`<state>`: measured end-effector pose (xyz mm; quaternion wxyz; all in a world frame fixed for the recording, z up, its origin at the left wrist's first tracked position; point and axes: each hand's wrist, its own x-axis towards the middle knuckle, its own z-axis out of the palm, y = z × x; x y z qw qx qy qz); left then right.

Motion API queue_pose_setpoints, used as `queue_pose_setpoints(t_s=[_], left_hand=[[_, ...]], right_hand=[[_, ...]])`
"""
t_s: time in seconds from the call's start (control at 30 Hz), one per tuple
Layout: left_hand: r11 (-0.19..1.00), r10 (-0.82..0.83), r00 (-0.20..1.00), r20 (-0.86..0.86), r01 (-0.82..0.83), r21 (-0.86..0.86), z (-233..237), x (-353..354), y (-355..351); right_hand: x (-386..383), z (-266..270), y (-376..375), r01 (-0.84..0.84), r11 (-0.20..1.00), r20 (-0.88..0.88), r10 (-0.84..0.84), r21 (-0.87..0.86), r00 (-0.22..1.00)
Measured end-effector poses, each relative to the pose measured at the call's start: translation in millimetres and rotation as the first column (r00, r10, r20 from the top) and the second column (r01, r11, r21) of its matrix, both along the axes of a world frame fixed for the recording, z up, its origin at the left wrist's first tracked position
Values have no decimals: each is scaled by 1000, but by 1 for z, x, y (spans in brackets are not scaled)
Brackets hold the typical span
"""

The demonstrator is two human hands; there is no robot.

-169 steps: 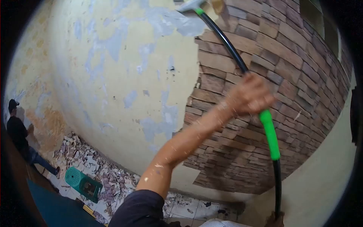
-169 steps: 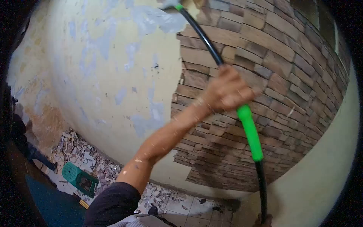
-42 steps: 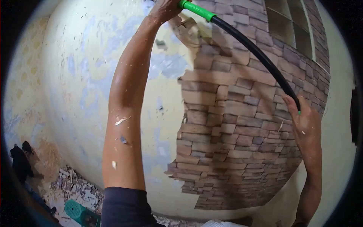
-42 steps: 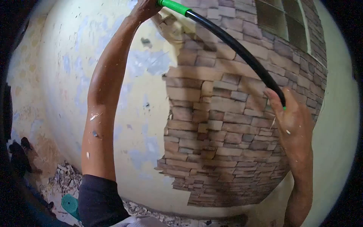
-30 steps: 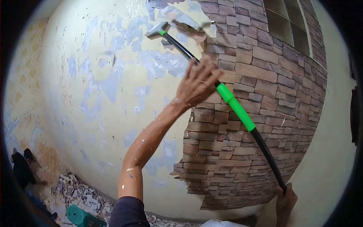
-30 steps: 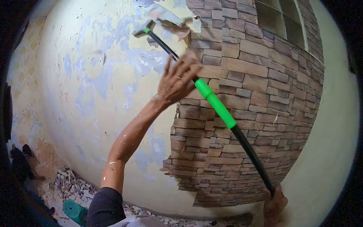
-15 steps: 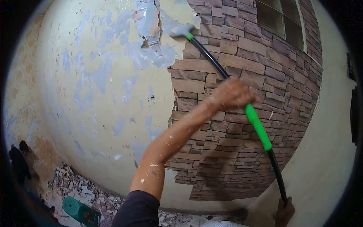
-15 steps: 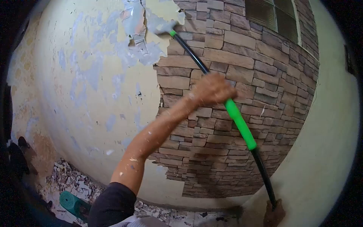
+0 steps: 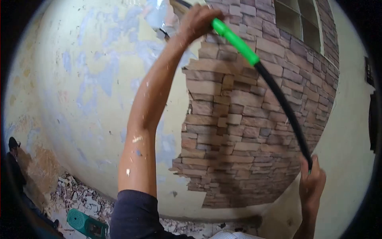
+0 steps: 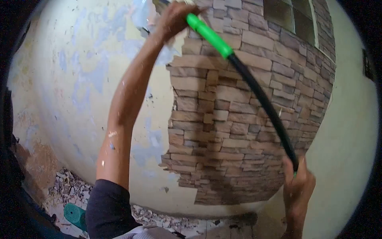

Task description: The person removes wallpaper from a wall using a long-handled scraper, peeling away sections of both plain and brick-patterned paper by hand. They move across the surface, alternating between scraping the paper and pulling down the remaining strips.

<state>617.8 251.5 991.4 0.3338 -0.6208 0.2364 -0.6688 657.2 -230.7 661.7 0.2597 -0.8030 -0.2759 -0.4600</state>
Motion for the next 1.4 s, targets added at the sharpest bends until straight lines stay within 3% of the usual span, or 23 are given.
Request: queue_pose_setpoints(t_s=[0.03, 0.07, 0.1, 0.13, 0.2, 0.27, 0.33, 0.37, 0.4, 0.47, 0.5, 0.57, 0.63, 0.7, 0.77, 0.83, 0.9, 0.93, 0.97, 1.03, 1.23, 1.33, 1.4], left_hand=[[997, 64, 997, 48, -66, 39, -18, 1, -5], [997, 27, 999, 32, -29, 66, -43, 5, -12], [999, -1, 995, -103, 5, 45, -69, -3, -30], [998, 68, 996, -54, -67, 20, -91, 6, -36], [997, -2, 1000, 8, 1, 72, -87, 9, -32], [998, 6, 1000, 26, -8, 65, -35, -1, -12], [1000, 13, 995, 96, -15, 24, 47, -9, 28], [999, -3, 989, 148, 10, -43, 75, -18, 43], [995, -13, 979, 201, 33, -97, 104, -27, 60], [929, 354, 921, 162, -326, -174, 149, -59, 97], [943, 310, 933, 184, -278, -182, 147, -75, 115], [972, 223, 950, 219, -200, -125, 95, -104, 130], [978, 209, 948, 241, -198, -73, 36, -131, 137], [960, 268, 941, 207, -242, -141, -33, -137, 151], [957, 258, 959, 121, -236, -169, -89, -136, 143], [967, 215, 976, 23, -209, -148, -133, -125, 115], [971, 189, 980, -61, -196, -138, -160, -105, 87], [970, 177, 979, -105, -191, -148, -171, -93, 73], [975, 124, 985, -118, -143, -168, -177, -80, 54], [984, 43, 991, -126, -64, -166, -186, -57, 18], [976, -126, 991, 48, 132, -174, -194, -33, -38], [977, -114, 993, 35, 118, -179, -166, -34, -24], [974, -148, 978, 148, 170, -150, -141, -34, -24]], right_hand=[[10, -31, -1, -59, 998, 413, 48, 14, 910], [2, -48, -17, -15, 1000, 127, 13, 14, 992], [-8, -60, -31, 26, 1000, -170, -28, -14, 985], [-19, -64, -25, 27, 1000, -151, -29, -11, 988], [-39, -66, -13, 55, 998, -255, -47, 22, 966], [-34, -51, 10, 87, 996, -53, -85, 23, 995], [-34, 26, 60, -48, 989, -62, 57, 137, 996], [-54, 74, 88, -97, 980, -166, 126, 175, 978], [-45, 96, 108, -108, 982, -105, 125, 154, 987], [-43, 120, 133, -125, 980, -29, 130, 154, 991], [-55, 125, 142, -138, 986, -63, 144, 92, 988], [-60, 110, 148, -167, 986, -131, 168, 17, 977], [-61, 67, 148, -301, 953, 82, 302, -28, 950], [-60, 20, 144, -354, 931, -43, 351, -93, 935], [-66, -25, 139, -459, 887, -345, 417, -46, 841], [-53, -75, 127, -581, 806, -372, 508, -112, 777], [-47, -109, 106, -639, 760, -801, 454, 120, 390], [-45, -134, 91, -644, 746, -795, 491, 172, 356], [-43, -158, 77, -646, 730, -783, 530, 225, 326], [-68, -196, 54, -566, 688, -549, 717, 454, 430], [-84, -189, 31, -635, 626, -518, 765, 453, 384], [-88, -182, 25, -634, 633, -533, 755, 444, 381], [-90, -177, 21, -632, 640, -552, 746, 437, 374]])
